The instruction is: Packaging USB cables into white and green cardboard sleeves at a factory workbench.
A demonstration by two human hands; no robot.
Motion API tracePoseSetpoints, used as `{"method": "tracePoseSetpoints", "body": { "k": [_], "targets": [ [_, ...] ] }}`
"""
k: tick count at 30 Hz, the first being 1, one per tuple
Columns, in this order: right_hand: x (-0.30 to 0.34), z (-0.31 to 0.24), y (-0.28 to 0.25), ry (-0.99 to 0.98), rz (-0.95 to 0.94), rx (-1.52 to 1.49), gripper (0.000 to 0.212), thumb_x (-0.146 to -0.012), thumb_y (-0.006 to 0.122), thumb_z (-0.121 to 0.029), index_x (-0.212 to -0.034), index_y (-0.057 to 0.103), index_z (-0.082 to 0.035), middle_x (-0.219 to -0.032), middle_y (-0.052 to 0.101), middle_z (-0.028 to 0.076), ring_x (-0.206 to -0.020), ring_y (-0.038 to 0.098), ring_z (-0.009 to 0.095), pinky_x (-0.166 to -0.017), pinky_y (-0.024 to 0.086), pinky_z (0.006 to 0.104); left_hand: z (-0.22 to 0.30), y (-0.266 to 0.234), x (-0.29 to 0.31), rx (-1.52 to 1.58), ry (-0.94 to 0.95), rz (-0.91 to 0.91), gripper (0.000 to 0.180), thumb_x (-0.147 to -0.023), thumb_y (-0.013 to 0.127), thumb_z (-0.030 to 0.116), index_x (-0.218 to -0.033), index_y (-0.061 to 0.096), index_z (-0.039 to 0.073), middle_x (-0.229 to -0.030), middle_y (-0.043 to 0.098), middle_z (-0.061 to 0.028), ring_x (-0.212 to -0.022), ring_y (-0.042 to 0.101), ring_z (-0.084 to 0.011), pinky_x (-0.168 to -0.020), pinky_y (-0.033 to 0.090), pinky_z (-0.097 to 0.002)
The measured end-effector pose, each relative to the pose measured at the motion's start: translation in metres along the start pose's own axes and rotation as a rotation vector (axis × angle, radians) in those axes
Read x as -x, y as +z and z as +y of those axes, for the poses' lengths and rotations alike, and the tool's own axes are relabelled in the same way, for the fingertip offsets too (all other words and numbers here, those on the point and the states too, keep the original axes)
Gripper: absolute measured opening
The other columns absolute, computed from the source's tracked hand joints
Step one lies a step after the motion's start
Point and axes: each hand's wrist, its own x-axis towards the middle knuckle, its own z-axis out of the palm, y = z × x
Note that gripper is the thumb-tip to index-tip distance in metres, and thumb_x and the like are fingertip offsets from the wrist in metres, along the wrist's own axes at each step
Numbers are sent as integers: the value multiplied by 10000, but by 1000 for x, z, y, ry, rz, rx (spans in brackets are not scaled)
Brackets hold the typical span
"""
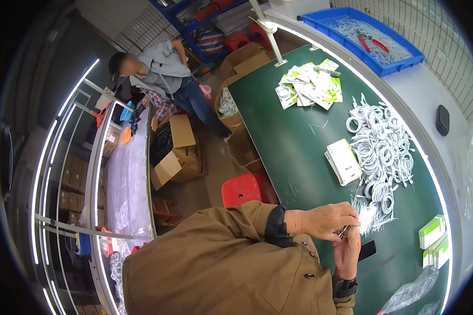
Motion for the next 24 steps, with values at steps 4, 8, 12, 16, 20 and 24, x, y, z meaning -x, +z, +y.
{"method": "tracePoseSetpoints", "body": {
  "k": [4, 8, 12, 16, 20, 24],
  "targets": [
    [2, -9, 5, -78, 84, 14, 360, -1083, 521, -293, -1365, 537, -70, -1285, 628, 47, -1123, 633, 161, -919, 539, 327, -7, -4, -27, 74, 42, -83, 703, -662, 832, 117, -1310, 566, 55, -1238, 594, -148, -1205, 544, -374, -1018, 478, -453],
    [-6, -9, 10, -99, 177, 89, 364, -1073, 544, -327, -1296, 568, -40, -1134, 688, 78, -986, 671, 161, -843, 545, 294, -16, -38, -60, 143, -30, -60, 632, -770, 819, 149, -1333, 557, 35, -1283, 600, -170, -1191, 582, -362, -1005, 487, -429],
    [13, -5, 22, -151, 363, 122, 387, -1079, 531, -358, -1283, 567, -31, -1080, 713, 91, -945, 680, 152, -822, 542, 265, -34, -68, -117, 158, -26, 15, 479, -836, 774, 95, -1282, 609, 44, -1164, 627, -151, -1040, 632, -284, -828, 545, -372],
    [25, 19, 5, -179, 429, 41, 378, -1091, 502, -360, -1278, 570, -38, -1073, 710, 84, -924, 669, 134, -797, 532, 257, -38, -75, -179, 87, 37, 26, 437, -846, 765, 90, -1257, 626, 41, -1091, 642, -143, -967, 650, -289, -777, 550, -372],
    [26, 29, 1, -191, 497, 1, 384, -1091, 502, -363, -1268, 574, -29, -1053, 708, 85, -902, 668, 136, -779, 533, 263, -30, -87, -238, -24, 107, 89, 417, -857, 701, 27, -1266, 619, 41, -1131, 641, -149, -1029, 644, -315, -835, 544, -404],
    [18, 30, 3, -187, 517, 12, 381, -1093, 499, -358, -1269, 573, -29, -1052, 708, 83, -896, 666, 128, -771, 535, 258, -64, -109, -310, -335, 329, 52, 444, -850, 630, -28, -1287, 603, 46, -1211, 629, -147, -1144, 604, -346, -951, 512, -435]
  ]
}}
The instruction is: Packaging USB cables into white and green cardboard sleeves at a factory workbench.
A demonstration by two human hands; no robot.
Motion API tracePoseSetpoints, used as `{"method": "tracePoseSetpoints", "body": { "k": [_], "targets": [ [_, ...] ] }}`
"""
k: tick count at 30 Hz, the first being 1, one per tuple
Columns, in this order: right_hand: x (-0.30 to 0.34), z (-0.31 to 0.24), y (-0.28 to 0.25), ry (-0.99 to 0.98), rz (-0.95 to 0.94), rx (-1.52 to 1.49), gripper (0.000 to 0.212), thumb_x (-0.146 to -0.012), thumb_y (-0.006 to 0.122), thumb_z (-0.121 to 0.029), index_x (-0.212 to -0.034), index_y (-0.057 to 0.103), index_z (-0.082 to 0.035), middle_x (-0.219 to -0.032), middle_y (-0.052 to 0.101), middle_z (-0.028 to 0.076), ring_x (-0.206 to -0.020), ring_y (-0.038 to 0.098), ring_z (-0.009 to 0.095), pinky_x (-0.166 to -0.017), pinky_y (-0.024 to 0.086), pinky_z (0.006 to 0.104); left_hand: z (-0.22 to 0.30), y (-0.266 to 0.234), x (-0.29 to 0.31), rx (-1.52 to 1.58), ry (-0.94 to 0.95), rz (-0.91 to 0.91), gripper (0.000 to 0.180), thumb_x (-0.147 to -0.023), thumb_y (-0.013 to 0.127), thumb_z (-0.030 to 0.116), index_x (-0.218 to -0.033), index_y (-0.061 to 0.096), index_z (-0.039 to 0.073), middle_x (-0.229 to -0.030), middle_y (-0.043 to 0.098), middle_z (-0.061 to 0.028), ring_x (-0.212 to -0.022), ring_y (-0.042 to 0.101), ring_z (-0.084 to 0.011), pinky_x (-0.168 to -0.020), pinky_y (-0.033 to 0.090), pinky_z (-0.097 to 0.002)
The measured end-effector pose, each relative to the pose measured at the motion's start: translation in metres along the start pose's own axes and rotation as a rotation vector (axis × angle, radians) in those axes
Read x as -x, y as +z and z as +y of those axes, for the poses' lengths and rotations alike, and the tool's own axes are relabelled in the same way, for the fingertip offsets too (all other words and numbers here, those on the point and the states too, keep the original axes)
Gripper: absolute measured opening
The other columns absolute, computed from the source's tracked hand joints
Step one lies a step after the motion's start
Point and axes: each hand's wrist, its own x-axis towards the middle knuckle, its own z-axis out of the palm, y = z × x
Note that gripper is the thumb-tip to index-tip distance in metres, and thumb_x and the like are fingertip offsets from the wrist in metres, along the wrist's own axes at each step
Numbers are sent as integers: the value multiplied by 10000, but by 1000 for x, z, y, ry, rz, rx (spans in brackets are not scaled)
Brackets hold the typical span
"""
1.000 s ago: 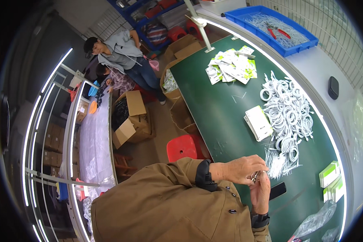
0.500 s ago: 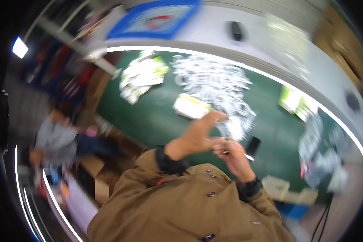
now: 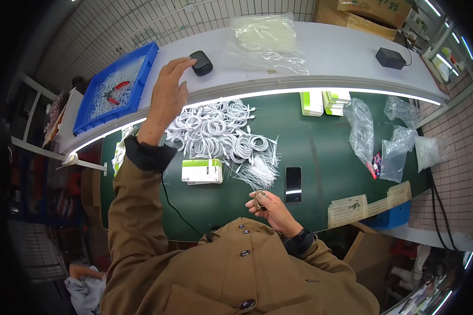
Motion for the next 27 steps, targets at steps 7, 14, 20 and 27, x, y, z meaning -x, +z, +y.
{"method": "tracePoseSetpoints", "body": {
  "k": [7, 14, 20, 27],
  "targets": [
    [-5, -2, 3, 32, -18, 14, 344, -1073, 540, -356, -1221, 586, -48, -1073, 698, 72, -889, 646, 112, -788, 515, 260, -63, 15, -57, -180, 486, -290, 479, -863, 607, -13, -1336, 565, 55, -1298, 609, -149, -1218, 567, -387, -1031, 482, -438],
    [-12, -8, 0, 129, -25, 39, 187, -1027, 579, -230, -1065, 604, -48, -1049, 705, 90, -844, 662, 129, -754, 521, 264, -35, -14, -39, -136, -11, -514, 513, -896, 701, 113, -1380, 541, 51, -1364, 584, -191, -1153, 617, -363, -996, 500, -406],
    [-15, -24, 15, 56, -1, 70, 61, -991, 602, -76, -1042, 594, -42, -1030, 693, 90, -827, 666, 122, -727, 524, 250, 42, -35, 40, 457, -371, -319, 553, -951, 712, 203, -1416, 506, -15, -1192, 652, -161, -1004, 642, -223, -876, 525, -339],
    [-31, -50, 25, -118, -95, 187, 112, -978, 652, -136, -1047, 635, -50, -999, 693, 50, -792, 658, 89, -695, 511, 232, 77, -34, 109, 1008, -737, -526, 521, -978, 635, 129, -1430, 475, -74, -1196, 641, -127, -1026, 643, -166, -883, 525, -303]
  ]
}}
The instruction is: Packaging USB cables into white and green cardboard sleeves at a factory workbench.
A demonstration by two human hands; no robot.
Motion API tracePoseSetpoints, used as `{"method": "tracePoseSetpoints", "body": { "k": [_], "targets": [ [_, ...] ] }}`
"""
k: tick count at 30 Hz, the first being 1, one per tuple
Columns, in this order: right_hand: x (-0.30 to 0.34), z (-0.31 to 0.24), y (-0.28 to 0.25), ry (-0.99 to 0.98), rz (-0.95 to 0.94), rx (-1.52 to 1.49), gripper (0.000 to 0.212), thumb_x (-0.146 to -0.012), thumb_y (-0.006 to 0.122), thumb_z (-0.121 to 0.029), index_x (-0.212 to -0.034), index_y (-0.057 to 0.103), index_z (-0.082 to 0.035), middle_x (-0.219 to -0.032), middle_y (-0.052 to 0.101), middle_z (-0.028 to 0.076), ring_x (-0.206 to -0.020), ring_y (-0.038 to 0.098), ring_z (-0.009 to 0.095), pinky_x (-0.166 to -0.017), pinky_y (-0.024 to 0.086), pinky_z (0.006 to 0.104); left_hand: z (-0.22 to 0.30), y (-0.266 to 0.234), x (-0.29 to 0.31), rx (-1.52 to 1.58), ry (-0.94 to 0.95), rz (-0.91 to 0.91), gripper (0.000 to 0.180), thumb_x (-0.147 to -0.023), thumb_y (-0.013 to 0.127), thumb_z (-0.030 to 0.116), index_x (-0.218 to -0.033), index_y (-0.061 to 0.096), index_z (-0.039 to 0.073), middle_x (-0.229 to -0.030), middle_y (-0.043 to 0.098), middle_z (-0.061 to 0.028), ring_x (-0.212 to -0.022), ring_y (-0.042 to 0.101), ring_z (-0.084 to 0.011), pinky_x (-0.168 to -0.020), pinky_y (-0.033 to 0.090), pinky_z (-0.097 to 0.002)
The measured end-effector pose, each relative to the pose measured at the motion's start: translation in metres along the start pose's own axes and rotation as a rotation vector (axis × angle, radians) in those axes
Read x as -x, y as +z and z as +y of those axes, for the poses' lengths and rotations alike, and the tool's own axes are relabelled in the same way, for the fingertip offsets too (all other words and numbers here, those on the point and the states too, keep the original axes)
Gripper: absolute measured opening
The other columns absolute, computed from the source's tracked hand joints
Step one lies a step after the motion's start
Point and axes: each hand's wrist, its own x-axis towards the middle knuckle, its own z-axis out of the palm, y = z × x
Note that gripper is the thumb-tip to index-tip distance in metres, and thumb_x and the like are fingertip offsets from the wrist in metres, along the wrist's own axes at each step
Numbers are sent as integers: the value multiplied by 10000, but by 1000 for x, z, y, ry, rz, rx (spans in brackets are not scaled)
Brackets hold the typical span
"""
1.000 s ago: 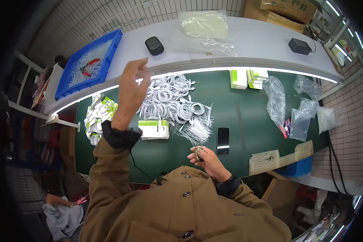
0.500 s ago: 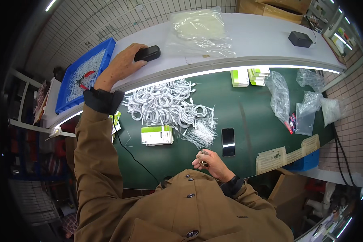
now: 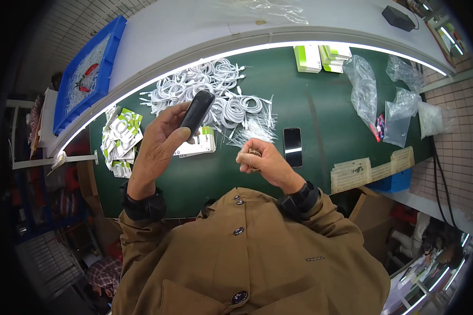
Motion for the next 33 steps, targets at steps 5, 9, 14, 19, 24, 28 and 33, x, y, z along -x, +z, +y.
{"method": "tracePoseSetpoints", "body": {
  "k": [5, 9, 14, 19, 24, 28, 33],
  "targets": [
    [-11, -37, 18, -60, -32, -12, 201, -988, 638, -176, -1130, 660, -34, -985, 693, 59, -745, 641, 85, -659, 510, 230, -15, 8, 7, 32, -68, -42, 512, -970, 650, 139, -1414, 497, -66, -1185, 656, -126, -1018, 645, -155, -879, 527, -294],
    [-9, -58, 38, -196, 87, -25, 312, -1014, 579, -182, -1245, 638, 19, -941, 672, 65, -656, 588, 80, -616, 498, 223, -22, 15, 14, -20, -108, -61, 497, -960, 689, 163, -1383, 535, -48, -1198, 657, -105, -1012, 631, -146, -860, 521, -285],
    [-5, -61, 27, -109, 77, 257, 459, -902, 707, -219, -1303, 633, -10, -949, 686, 58, -649, 624, 84, -570, 520, 238, -44, 33, 9, -182, -93, -117, 440, -955, 652, 105, -1355, 549, -47, -1216, 653, -105, -1057, 622, -149, -850, 512, -277],
    [-15, -25, 33, -251, 139, 287, 350, -836, 762, -240, -1042, 689, 34, -839, 719, 86, -616, 673, 132, -564, 558, 279, -77, 42, 23, -50, -177, -16, 387, -992, 568, 80, -1359, 541, -41, -1196, 651, -96, -1036, 638, -149, -777, 518, -250],
    [-22, 27, 28, -495, 353, 552, 396, -768, 790, -252, -985, 695, 66, -758, 696, 157, -682, 684, 217, -623, 543, 356, -114, 38, 12, -55, -203, -199, 336, -1024, 558, 124, -1330, 566, -13, -1138, 650, -62, -949, 628, -106, -715, 510, -234],
    [-2, 24, 29, -415, 309, 596, 426, -776, 772, -240, -1046, 674, 74, -855, 696, 192, -789, 688, 270, -709, 540, 375, -61, 64, 24, -188, -216, -314, 355, -1021, 535, 139, -1332, 635, 3, -1327, 651, -94, -1167, 590, -202, -960, 462, -323],
    [-3, 44, 27, -447, 395, 544, 424, -757, 788, -271, -982, 696, 76, -780, 699, 173, -715, 678, 249, -660, 537, 367, -72, 54, 18, -194, -287, -386, 381, -998, 504, 109, -1321, 631, -49, -1278, 670, -104, -1035, 610, -177, -888, 472, -303]
  ]
}}
